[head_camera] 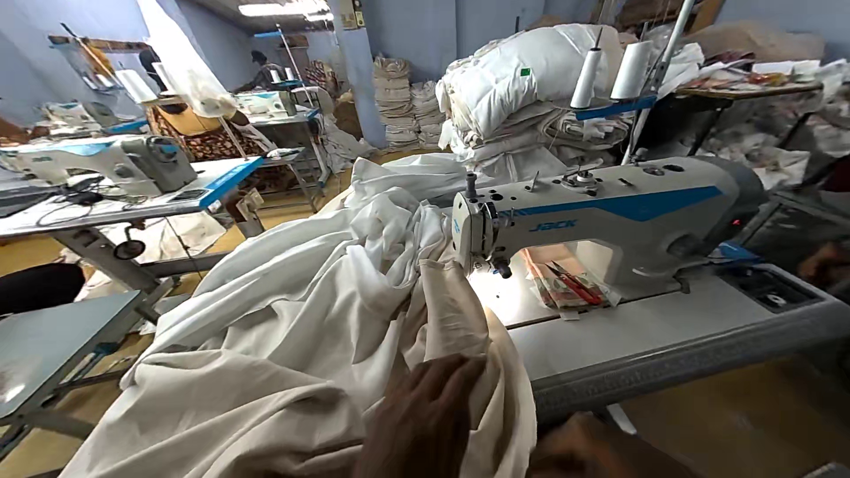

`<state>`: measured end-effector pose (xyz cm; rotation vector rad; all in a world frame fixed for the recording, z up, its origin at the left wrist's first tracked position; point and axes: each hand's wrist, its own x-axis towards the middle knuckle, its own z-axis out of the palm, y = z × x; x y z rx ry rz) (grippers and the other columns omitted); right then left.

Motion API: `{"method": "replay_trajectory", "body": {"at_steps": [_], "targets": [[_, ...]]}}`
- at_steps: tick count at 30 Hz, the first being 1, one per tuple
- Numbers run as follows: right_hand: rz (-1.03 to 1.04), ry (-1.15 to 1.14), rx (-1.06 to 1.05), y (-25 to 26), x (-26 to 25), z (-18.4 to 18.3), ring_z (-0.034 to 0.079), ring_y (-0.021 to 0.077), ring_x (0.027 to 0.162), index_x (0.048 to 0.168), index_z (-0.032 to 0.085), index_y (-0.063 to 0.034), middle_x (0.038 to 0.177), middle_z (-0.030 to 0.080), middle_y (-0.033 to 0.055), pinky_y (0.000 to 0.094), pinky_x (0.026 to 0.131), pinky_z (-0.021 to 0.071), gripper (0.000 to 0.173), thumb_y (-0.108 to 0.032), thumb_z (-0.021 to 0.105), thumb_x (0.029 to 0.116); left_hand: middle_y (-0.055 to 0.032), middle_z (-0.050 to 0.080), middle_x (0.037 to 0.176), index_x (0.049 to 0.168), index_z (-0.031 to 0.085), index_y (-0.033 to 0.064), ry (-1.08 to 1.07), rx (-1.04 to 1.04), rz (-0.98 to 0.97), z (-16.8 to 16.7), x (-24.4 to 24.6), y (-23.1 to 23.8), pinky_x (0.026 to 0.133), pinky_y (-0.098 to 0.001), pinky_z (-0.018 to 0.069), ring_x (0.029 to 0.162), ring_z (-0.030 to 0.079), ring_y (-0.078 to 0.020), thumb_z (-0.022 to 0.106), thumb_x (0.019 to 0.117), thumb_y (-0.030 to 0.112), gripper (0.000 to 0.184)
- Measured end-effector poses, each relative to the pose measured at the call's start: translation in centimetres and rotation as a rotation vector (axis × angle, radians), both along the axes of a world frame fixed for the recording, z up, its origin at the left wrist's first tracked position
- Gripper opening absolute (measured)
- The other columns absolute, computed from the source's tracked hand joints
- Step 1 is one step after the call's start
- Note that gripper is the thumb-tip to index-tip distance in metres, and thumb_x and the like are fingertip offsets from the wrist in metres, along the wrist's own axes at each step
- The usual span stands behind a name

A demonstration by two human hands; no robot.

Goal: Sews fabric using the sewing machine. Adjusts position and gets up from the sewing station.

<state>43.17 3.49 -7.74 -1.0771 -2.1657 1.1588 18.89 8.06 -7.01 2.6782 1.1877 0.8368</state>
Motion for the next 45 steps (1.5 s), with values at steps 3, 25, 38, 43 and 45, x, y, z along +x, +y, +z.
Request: {"method": "replay_trajectory", "body": {"at_steps": [3, 25, 38, 43, 45], "targets": [[-0.458, 0.065, 0.069, 2.2, 0.5, -2.1, 0.071, 0.0127, 0.070, 0.097, 0.073, -0.0039, 0.083, 0.073, 0.0041, 0.0349, 0.067, 0.0610, 0.041, -0.038, 0.052, 0.1060, -0.0167, 0.044, 0.159, 0.153, 0.048, 0.0137, 0.085, -0.240, 0.024, -5.2, 2.2, 2.5, 0.110, -0.0746, 0.0316, 0.150, 0.038, -0.0378, 0.054, 0.1028, 0.030, 0.053], [-0.173, 0.089, -0.050, 1.2, -6.2, -7.3, 0.073, 0.0312, 0.086, 0.102, 0.074, 0.0064, 0.093, 0.074, 0.0215, 0.0505, 0.081, 0.0581, 0.026, -0.017, 0.063, 0.0993, -0.0024, 0.074, 0.114, 0.131, 0.069, 0.0222, 0.222, 0.195, -0.113, -6.3, -1.9, 6.2, 0.099, -0.0507, 0.0537, 0.113, 0.070, -0.0243, 0.060, 0.0977, 0.022, 0.034], [-0.640, -0.313, 0.029, 10.5, -3.2, -5.1, 0.070, 0.0250, 0.103, 0.138, 0.064, -0.0073, 0.122, 0.068, 0.0133, 0.0421, 0.091, 0.0570, 0.055, -0.044, 0.065, 0.0971, -0.0069, 0.072, 0.129, 0.117, 0.075, 0.0231, 0.042, 0.274, -0.241, -12.7, 3.1, 4.7, 0.104, -0.0402, 0.0524, 0.127, 0.064, -0.0246, 0.057, 0.0978, 0.018, 0.027], [-0.728, -0.489, 0.058, 13.3, -4.9, -5.8, 0.067, 0.0276, 0.105, 0.139, 0.065, -0.0116, 0.119, 0.067, 0.0151, 0.0414, 0.093, 0.0536, 0.042, -0.023, 0.058, 0.0990, -0.0024, 0.074, 0.123, 0.123, 0.073, 0.0214, -0.024, 0.109, -0.278, -11.8, 2.1, 5.1, 0.108, -0.0414, 0.0486, 0.125, 0.065, -0.0201, 0.052, 0.0992, 0.012, 0.033], [-0.749, -0.453, 0.216, 12.6, -4.9, -7.2, 0.070, 0.0293, 0.095, 0.133, 0.071, -0.0097, 0.110, 0.070, 0.0174, 0.0421, 0.084, 0.0566, 0.040, -0.020, 0.060, 0.0952, -0.0076, 0.073, 0.126, 0.128, 0.071, 0.0089, -0.162, -0.077, -0.161, -10.5, 1.7, 5.8, 0.107, -0.0450, 0.0507, 0.124, 0.066, -0.0245, 0.054, 0.0963, 0.005, 0.036]]}}
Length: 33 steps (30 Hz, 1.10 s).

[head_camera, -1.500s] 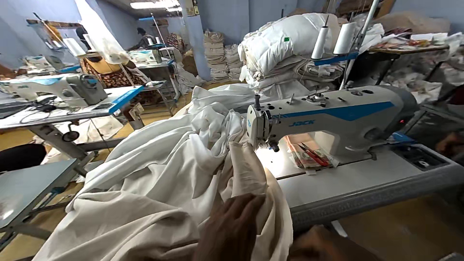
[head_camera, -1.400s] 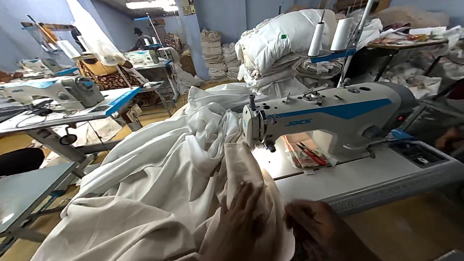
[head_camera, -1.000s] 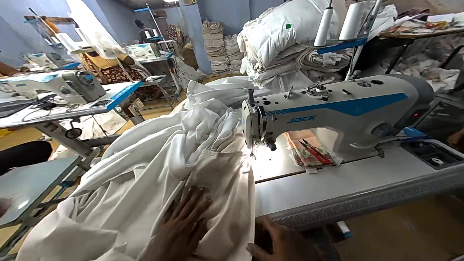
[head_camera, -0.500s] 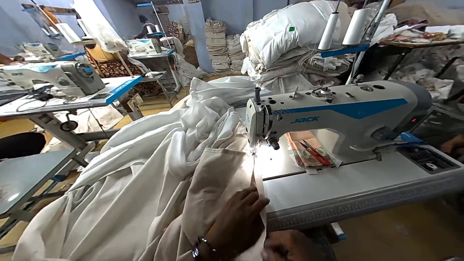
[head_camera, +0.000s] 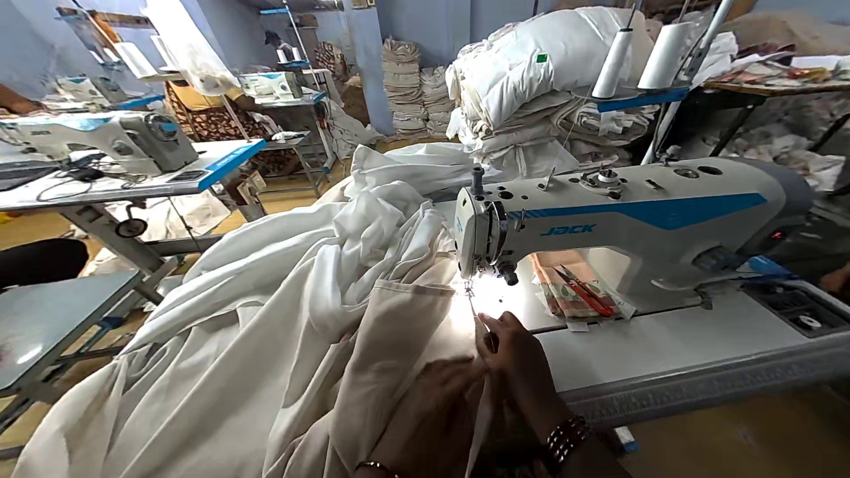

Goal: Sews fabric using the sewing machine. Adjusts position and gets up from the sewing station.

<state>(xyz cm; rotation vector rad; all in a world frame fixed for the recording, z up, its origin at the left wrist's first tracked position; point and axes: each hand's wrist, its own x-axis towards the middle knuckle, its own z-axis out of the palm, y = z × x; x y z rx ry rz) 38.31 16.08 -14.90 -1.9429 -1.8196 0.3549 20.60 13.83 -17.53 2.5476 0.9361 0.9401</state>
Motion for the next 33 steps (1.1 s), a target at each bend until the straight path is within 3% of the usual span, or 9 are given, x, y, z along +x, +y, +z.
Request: {"method": "replay_trajectory", "body": {"at_steps": [3, 6, 9, 14, 20, 23, 25, 29, 33], "targets": [[0.041, -0.014, 0.199, -0.8, -0.1, -1.6, 0.071, 0.0273, 0.086, 0.124, 0.075, -0.0078, 0.101, 0.070, 0.0156, 0.0387, 0.075, 0.0593, 0.036, -0.010, 0.062, 0.0913, -0.0098, 0.068, 0.133, 0.130, 0.068, 0.0065, 0.033, -0.033, 0.179, 1.8, 0.8, 2.5, 0.110, -0.0473, 0.0483, 0.132, 0.060, -0.0302, 0.053, 0.0895, -0.002, 0.044], [0.052, -0.017, 0.319, -0.9, -0.2, -2.5, 0.072, 0.0270, 0.085, 0.114, 0.079, -0.0057, 0.096, 0.071, 0.0148, 0.0386, 0.074, 0.0607, 0.029, -0.007, 0.065, 0.0890, -0.0100, 0.056, 0.150, 0.137, 0.065, 0.0151, 0.258, -0.088, 0.206, 1.4, 2.5, 5.7, 0.120, -0.0478, 0.0338, 0.147, 0.043, -0.0281, 0.044, 0.1052, 0.021, 0.039], [0.075, -0.012, 0.433, -0.8, -0.1, -3.5, 0.072, 0.0238, 0.081, 0.112, 0.080, -0.0080, 0.092, 0.072, 0.0119, 0.0358, 0.071, 0.0609, 0.029, -0.015, 0.066, 0.0882, -0.0084, 0.045, 0.159, 0.146, 0.059, 0.0221, 0.386, -0.159, 0.217, 0.7, 2.7, 8.4, 0.123, -0.0480, 0.0263, 0.153, 0.032, -0.0248, 0.036, 0.1076, 0.034, 0.046], [0.111, 0.204, 0.421, -1.6, 2.2, -3.7, 0.072, 0.0165, 0.083, 0.121, 0.076, -0.0074, 0.110, 0.071, 0.0126, 0.0294, 0.072, 0.0618, 0.032, -0.026, 0.061, 0.0997, 0.0037, 0.040, 0.163, 0.152, 0.052, 0.0266, 0.495, -0.234, 0.140, 1.4, 2.1, 9.4, 0.124, -0.0493, 0.0192, 0.156, 0.025, -0.0179, 0.029, 0.1087, 0.034, 0.049], [-0.236, -0.129, 0.686, -1.6, 13.5, -3.5, 0.058, 0.0461, 0.126, 0.123, 0.073, -0.0024, 0.131, 0.065, 0.0234, 0.0647, 0.102, 0.0467, 0.034, -0.020, 0.060, 0.0962, 0.0062, 0.042, 0.163, 0.152, 0.052, 0.0268, 0.490, -0.222, 0.138, 1.2, 1.8, 9.5, 0.124, -0.0492, 0.0201, 0.155, 0.026, -0.0168, 0.029, 0.1079, 0.036, 0.051], [-0.388, -0.192, 0.680, -2.0, 19.5, -3.0, 0.048, 0.0500, 0.137, 0.136, 0.062, 0.0028, 0.145, 0.054, 0.0288, 0.0670, 0.110, 0.0380, 0.044, -0.021, 0.053, 0.0998, 0.0053, 0.044, 0.161, 0.150, 0.055, 0.0255, 0.470, -0.211, 0.143, 1.3, 1.8, 9.4, 0.123, -0.0497, 0.0209, 0.154, 0.029, -0.0178, 0.032, 0.1071, 0.035, 0.050], [-0.415, -0.235, 0.680, -2.0, 21.1, -3.1, 0.054, 0.0473, 0.133, 0.135, 0.063, 0.0033, 0.141, 0.058, 0.0279, 0.0608, 0.108, 0.0439, 0.043, -0.021, 0.051, 0.1025, 0.0053, 0.045, 0.160, 0.150, 0.056, 0.0262, 0.468, -0.207, 0.151, 1.3, 1.9, 9.4, 0.123, -0.0492, 0.0201, 0.154, 0.029, -0.0180, 0.033, 0.1067, 0.035, 0.049], [-0.441, -0.239, 0.608, -2.3, 21.3, -3.4, 0.072, 0.0468, 0.094, 0.114, 0.075, 0.0023, 0.112, 0.073, 0.0262, 0.0636, 0.075, 0.0552, 0.027, -0.013, 0.055, 0.1036, 0.0062, 0.046, 0.160, 0.150, 0.055, 0.0283, 0.472, -0.194, 0.165, 1.4, 1.9, 9.2, 0.122, -0.0491, 0.0212, 0.153, 0.030, -0.0192, 0.032, 0.1064, 0.035, 0.049], [-0.456, -0.219, 0.589, -2.4, 21.1, -3.5, 0.072, 0.0455, 0.092, 0.114, 0.076, -0.0010, 0.113, 0.073, 0.0245, 0.0635, 0.073, 0.0548, 0.024, -0.008, 0.058, 0.1005, 0.0059, 0.049, 0.158, 0.147, 0.058, 0.0274, 0.466, -0.182, 0.185, 1.3, 2.0, 8.8, 0.121, -0.0494, 0.0237, 0.151, 0.034, -0.0201, 0.034, 0.1061, 0.035, 0.048]]}}
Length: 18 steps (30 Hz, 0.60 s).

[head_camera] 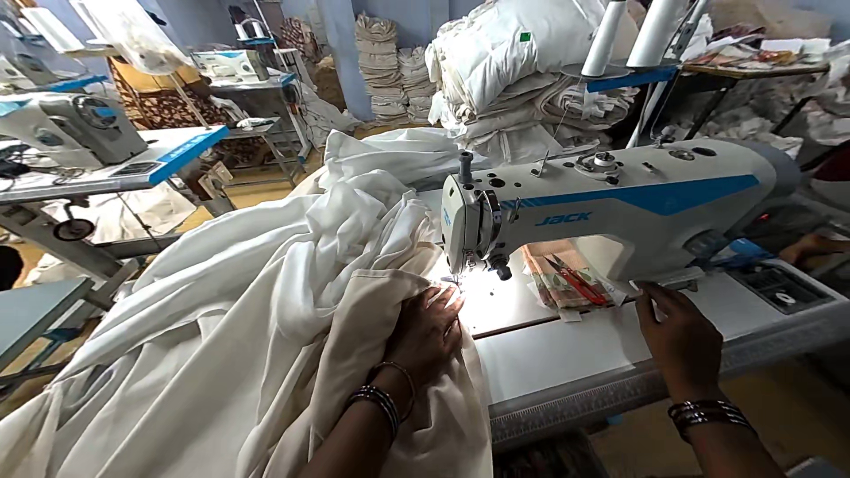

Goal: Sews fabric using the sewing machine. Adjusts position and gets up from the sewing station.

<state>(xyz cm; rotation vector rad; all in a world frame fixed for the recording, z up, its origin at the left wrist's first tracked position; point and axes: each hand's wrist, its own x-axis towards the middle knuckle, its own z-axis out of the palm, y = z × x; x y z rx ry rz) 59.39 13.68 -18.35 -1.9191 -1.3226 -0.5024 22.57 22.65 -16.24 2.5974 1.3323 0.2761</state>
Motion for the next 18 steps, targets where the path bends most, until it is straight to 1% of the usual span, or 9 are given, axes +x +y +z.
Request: {"method": "replay_trajectory", "body": {"at_steps": [3, 5, 8, 10, 12, 15, 16, 18], "targets": [[0.004, 0.009, 0.014, 0.0, 0.0, -0.2, 0.072, 0.0449, 0.093, 0.114, 0.076, -0.0011, 0.116, 0.073, 0.0227, 0.0628, 0.073, 0.0544, 0.025, -0.009, 0.057, 0.1012, 0.0035, 0.048, 0.158, 0.147, 0.058, 0.0269, 0.008, 0.000, -0.005, 0.0, 0.0, -0.1, 0.120, -0.0503, 0.0241, 0.151, 0.035, -0.0218, 0.035, 0.1061, 0.036, 0.048], [0.006, 0.017, 0.016, 0.0, 0.1, -0.2, 0.072, 0.0449, 0.091, 0.115, 0.076, -0.0020, 0.116, 0.073, 0.0225, 0.0629, 0.072, 0.0541, 0.026, -0.010, 0.056, 0.1012, 0.0026, 0.047, 0.159, 0.148, 0.057, 0.0286, 0.016, -0.006, -0.003, 0.0, 0.1, -0.3, 0.120, -0.0499, 0.0241, 0.150, 0.035, -0.0220, 0.034, 0.1061, 0.038, 0.049], [0.006, 0.027, 0.002, -0.1, 0.1, -0.1, 0.071, 0.0461, 0.087, 0.116, 0.076, -0.0032, 0.115, 0.073, 0.0232, 0.0636, 0.068, 0.0531, 0.026, -0.009, 0.056, 0.1018, 0.0039, 0.049, 0.158, 0.149, 0.057, 0.0282, 0.022, 0.026, 0.005, -0.1, 0.1, -0.7, 0.117, -0.0485, 0.0284, 0.147, 0.039, -0.0217, 0.035, 0.1054, 0.040, 0.050], [0.002, 0.035, -0.007, -0.1, 0.0, -0.1, 0.071, 0.0470, 0.093, 0.117, 0.076, -0.0030, 0.117, 0.072, 0.0231, 0.0651, 0.072, 0.0536, 0.025, -0.008, 0.056, 0.1020, 0.0039, 0.049, 0.158, 0.151, 0.054, 0.0228, 0.035, 0.036, 0.010, -0.2, 0.2, -0.8, 0.117, -0.0484, 0.0288, 0.147, 0.039, -0.0218, 0.035, 0.1050, 0.041, 0.053], [-0.002, 0.042, -0.002, -0.1, 0.1, -0.2, 0.071, 0.0468, 0.098, 0.117, 0.076, -0.0024, 0.119, 0.072, 0.0227, 0.0654, 0.075, 0.0536, 0.026, -0.009, 0.056, 0.1022, 0.0036, 0.049, 0.157, 0.152, 0.053, 0.0219, 0.053, 0.032, 0.016, -0.1, 0.3, -0.9, 0.117, -0.0488, 0.0283, 0.147, 0.039, -0.0222, 0.035, 0.1049, 0.042, 0.054], [-0.003, 0.055, -0.001, -0.3, 0.0, -0.1, 0.070, 0.0480, 0.099, 0.119, 0.075, -0.0025, 0.122, 0.071, 0.0226, 0.0676, 0.075, 0.0524, 0.026, -0.009, 0.056, 0.1013, 0.0028, 0.049, 0.157, 0.151, 0.054, 0.0215, 0.049, 0.045, 0.018, -0.4, 0.5, -1.1, 0.117, -0.0487, 0.0288, 0.146, 0.041, -0.0229, 0.035, 0.1044, 0.043, 0.054], [-0.002, 0.061, -0.011, -0.4, -0.1, 0.0, 0.070, 0.0480, 0.100, 0.120, 0.074, -0.0041, 0.123, 0.071, 0.0219, 0.0686, 0.075, 0.0518, 0.026, -0.011, 0.057, 0.1011, 0.0024, 0.049, 0.157, 0.151, 0.054, 0.0213, 0.047, 0.034, 0.022, -0.3, 0.5, -1.1, 0.119, -0.0489, 0.0282, 0.146, 0.040, -0.0234, 0.034, 0.1043, 0.043, 0.055], [-0.007, 0.060, -0.017, -0.5, -0.3, 0.0, 0.070, 0.0479, 0.100, 0.121, 0.074, -0.0066, 0.124, 0.070, 0.0207, 0.0696, 0.073, 0.0511, 0.027, -0.014, 0.058, 0.1007, 0.0019, 0.049, 0.157, 0.150, 0.055, 0.0209, 0.047, 0.038, 0.028, -0.3, 0.6, -1.1, 0.117, -0.0492, 0.0293, 0.145, 0.041, -0.0243, 0.035, 0.1035, 0.043, 0.055]]}}
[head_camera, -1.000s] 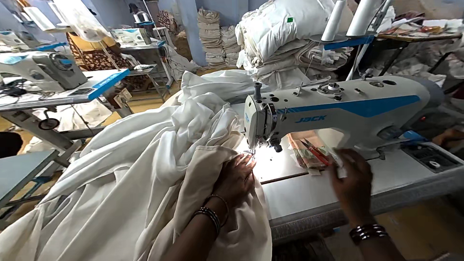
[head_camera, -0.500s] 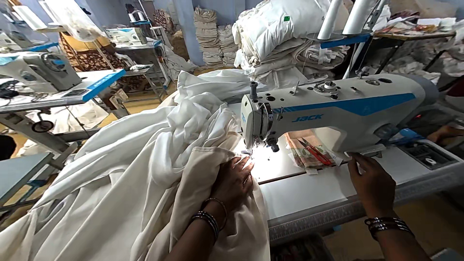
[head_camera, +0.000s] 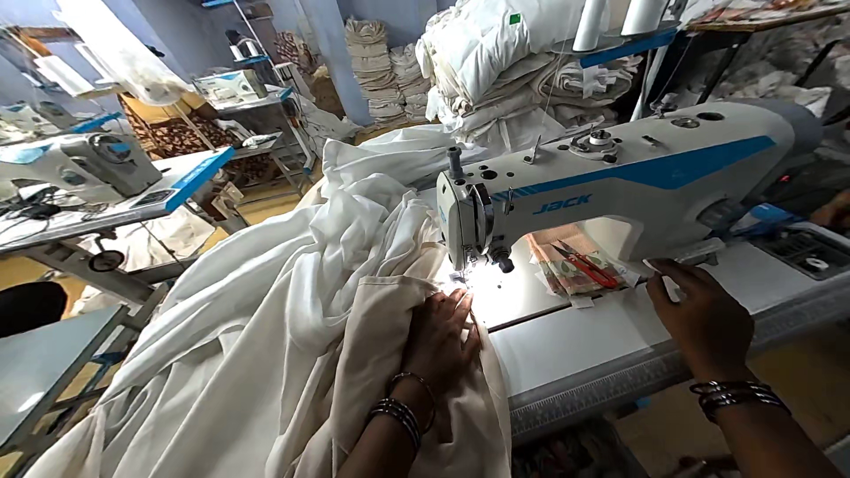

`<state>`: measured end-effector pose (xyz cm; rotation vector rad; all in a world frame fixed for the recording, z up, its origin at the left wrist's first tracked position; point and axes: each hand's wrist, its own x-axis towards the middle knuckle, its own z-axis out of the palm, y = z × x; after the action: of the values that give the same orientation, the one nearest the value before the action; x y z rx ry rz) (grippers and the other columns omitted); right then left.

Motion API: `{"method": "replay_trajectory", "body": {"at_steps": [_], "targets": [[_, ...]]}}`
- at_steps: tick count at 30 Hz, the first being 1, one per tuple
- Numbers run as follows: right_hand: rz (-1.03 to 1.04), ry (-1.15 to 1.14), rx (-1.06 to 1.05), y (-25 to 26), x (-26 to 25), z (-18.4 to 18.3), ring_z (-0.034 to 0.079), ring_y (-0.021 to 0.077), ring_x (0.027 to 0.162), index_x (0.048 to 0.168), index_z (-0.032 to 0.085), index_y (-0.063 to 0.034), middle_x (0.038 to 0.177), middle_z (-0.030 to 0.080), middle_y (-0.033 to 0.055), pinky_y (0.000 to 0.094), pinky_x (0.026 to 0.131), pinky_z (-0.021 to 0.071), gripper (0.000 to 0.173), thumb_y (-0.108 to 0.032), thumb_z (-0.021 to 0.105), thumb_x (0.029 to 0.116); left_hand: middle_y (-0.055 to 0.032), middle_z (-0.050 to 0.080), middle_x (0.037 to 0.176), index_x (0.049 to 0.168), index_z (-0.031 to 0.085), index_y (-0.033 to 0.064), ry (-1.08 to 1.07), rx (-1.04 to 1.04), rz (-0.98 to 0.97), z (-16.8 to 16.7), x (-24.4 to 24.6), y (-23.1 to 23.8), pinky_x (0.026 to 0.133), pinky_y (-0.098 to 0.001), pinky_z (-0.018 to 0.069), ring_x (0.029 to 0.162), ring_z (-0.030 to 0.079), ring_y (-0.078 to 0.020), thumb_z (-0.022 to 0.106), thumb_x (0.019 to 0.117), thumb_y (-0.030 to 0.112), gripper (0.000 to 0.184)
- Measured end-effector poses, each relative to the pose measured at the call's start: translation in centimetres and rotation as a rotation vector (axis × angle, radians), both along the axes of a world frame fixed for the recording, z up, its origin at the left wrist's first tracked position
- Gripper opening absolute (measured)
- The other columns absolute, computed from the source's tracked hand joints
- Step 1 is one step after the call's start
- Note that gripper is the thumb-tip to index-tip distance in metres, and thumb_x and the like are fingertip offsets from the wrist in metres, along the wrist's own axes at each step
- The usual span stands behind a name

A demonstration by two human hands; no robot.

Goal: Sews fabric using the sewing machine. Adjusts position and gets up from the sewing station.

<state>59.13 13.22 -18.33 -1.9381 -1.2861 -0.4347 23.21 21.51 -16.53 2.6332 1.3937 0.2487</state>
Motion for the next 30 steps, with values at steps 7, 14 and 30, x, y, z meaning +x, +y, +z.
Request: {"method": "replay_trajectory", "body": {"at_steps": [7, 14, 30], "targets": [[0.030, -0.035, 0.076, 0.0, 0.2, -0.2, 0.067, 0.0462, 0.112, 0.127, 0.070, -0.0028, 0.131, 0.067, 0.0224, 0.0663, 0.083, 0.0525, 0.035, -0.019, 0.055, 0.1000, 0.0010, 0.051, 0.155, 0.147, 0.058, 0.0229, 0.028, 0.056, 0.024, 0.1, 0.5, -0.6, 0.114, -0.0510, 0.0325, 0.143, 0.044, -0.0269, 0.038, 0.1023, 0.049, 0.056], [0.081, -0.111, 0.155, 0.3, 0.6, -0.6, 0.050, 0.0416, 0.141, 0.139, 0.060, 0.0021, 0.146, 0.058, 0.0211, 0.0551, 0.113, 0.0422, 0.055, -0.031, 0.053, 0.0954, -0.0015, 0.049, 0.157, 0.147, 0.058, 0.0262, 0.045, 0.075, 0.060, 0.1, 1.0, -1.0, 0.110, -0.0531, 0.0339, 0.143, 0.043, -0.0295, 0.037, 0.1018, 0.051, 0.056], [-0.015, -0.040, 0.028, 0.3, 0.2, -0.1, 0.070, 0.0462, 0.109, 0.117, 0.075, -0.0018, 0.125, 0.071, 0.0204, 0.0679, 0.084, 0.0531, 0.028, -0.012, 0.055, 0.1012, -0.0018, 0.054, 0.153, 0.141, 0.064, 0.0305, -0.018, 0.081, 0.072, -0.1, 1.1, -0.4, 0.111, -0.0533, 0.0353, 0.142, 0.046, -0.0303, 0.042, 0.1011, 0.051, 0.050]]}}
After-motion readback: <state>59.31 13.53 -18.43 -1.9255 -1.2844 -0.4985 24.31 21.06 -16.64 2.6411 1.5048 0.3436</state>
